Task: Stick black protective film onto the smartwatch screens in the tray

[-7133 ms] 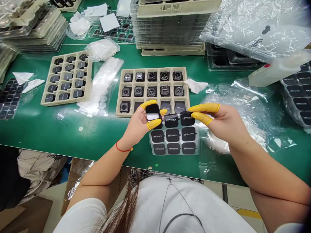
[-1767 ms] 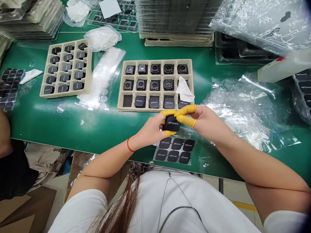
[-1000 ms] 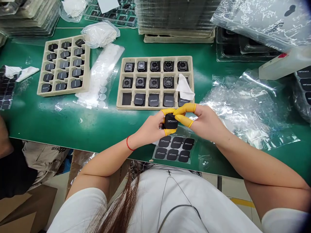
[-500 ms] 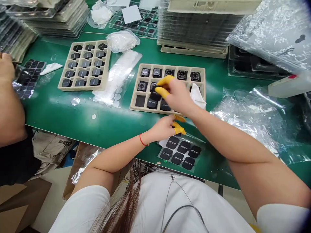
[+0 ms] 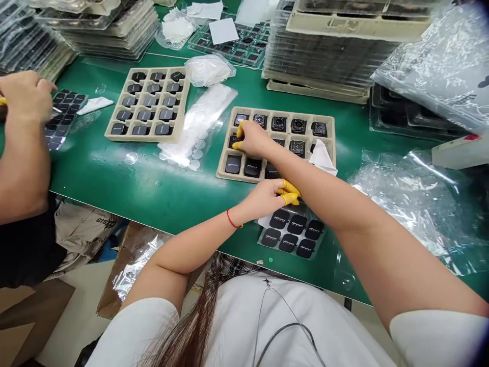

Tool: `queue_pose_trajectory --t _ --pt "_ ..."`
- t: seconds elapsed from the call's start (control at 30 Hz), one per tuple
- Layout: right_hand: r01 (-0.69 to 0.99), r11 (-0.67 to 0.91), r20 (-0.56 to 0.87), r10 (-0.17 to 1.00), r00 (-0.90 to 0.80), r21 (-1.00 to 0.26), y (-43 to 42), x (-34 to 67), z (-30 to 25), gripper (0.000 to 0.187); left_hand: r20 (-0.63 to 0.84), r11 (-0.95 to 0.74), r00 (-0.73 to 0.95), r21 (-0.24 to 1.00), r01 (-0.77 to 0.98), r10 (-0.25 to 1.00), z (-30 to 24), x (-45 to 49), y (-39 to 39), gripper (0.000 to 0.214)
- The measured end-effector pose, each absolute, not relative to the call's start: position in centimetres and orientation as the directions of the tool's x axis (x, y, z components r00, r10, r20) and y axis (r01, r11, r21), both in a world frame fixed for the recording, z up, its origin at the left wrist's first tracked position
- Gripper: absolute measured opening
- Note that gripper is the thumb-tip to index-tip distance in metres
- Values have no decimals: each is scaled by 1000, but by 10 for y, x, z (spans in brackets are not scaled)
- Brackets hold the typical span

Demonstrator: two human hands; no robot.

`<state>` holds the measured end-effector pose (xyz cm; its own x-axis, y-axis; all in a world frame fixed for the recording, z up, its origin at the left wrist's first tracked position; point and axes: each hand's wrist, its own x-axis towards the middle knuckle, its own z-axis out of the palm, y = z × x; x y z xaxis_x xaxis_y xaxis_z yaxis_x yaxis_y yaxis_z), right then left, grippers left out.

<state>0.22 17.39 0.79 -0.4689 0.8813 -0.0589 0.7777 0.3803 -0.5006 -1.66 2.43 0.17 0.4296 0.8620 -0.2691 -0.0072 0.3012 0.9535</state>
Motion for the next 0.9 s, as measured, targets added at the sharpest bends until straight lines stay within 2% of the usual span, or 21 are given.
queue_pose_trajectory --t 0.1,0.17,0.27,0.33,0.43,0.5,0.6,0.67,0.7,0.77,0.83,0.9 --pt "692 382 42 890 -454 -613 163 23 20 35 -264 297 384 955 -26 885 3 -19 27 8" --pt "657 425 140 887 -440 -623 146 50 35 35 -236 280 342 956 -87 910 5 -22 31 9" --pt "655 506 240 857 -456 -562 110 98 57 22 -139 214 307 950 -226 942 8 -26 36 41" --pt "620 552 247 824 -510 -558 83 127 61 20 -72 171 332 945 -279 941 5 -27 37 61" --pt "537 569 216 785 -581 -623 49 157 52 19 -8 119 425 965 -235 905 -6 -22 36 67" --pt "472 504 184 799 -572 -724 36 170 43 18 12 85 492 981 -174 870 -13 -16 34 65" --pt "321 223 67 899 -432 -920 34 186 31 21 47 3 534 996 -93 844 -14 -3 30 68" --pt "277 40 -59 939 -340 -960 38 194 26 31 63 -68 537 998 -9 841 -8 5 26 79" --pt "296 -1 -100 943 -319 -955 41 197 25 33 55 -87 536 996 36 842 -5 9 25 86" --pt "383 73 -61 942 -329 -921 44 199 23 25 40 -107 542 990 93 840 3 15 23 94" --pt "468 324 144 914 -379 -822 42 199 25 9 12 -102 559 986 129 829 9 18 24 90" --pt "535 505 321 857 -403 -677 34 203 32 7 -70 -19 521 986 164 851 15 17 27 78"
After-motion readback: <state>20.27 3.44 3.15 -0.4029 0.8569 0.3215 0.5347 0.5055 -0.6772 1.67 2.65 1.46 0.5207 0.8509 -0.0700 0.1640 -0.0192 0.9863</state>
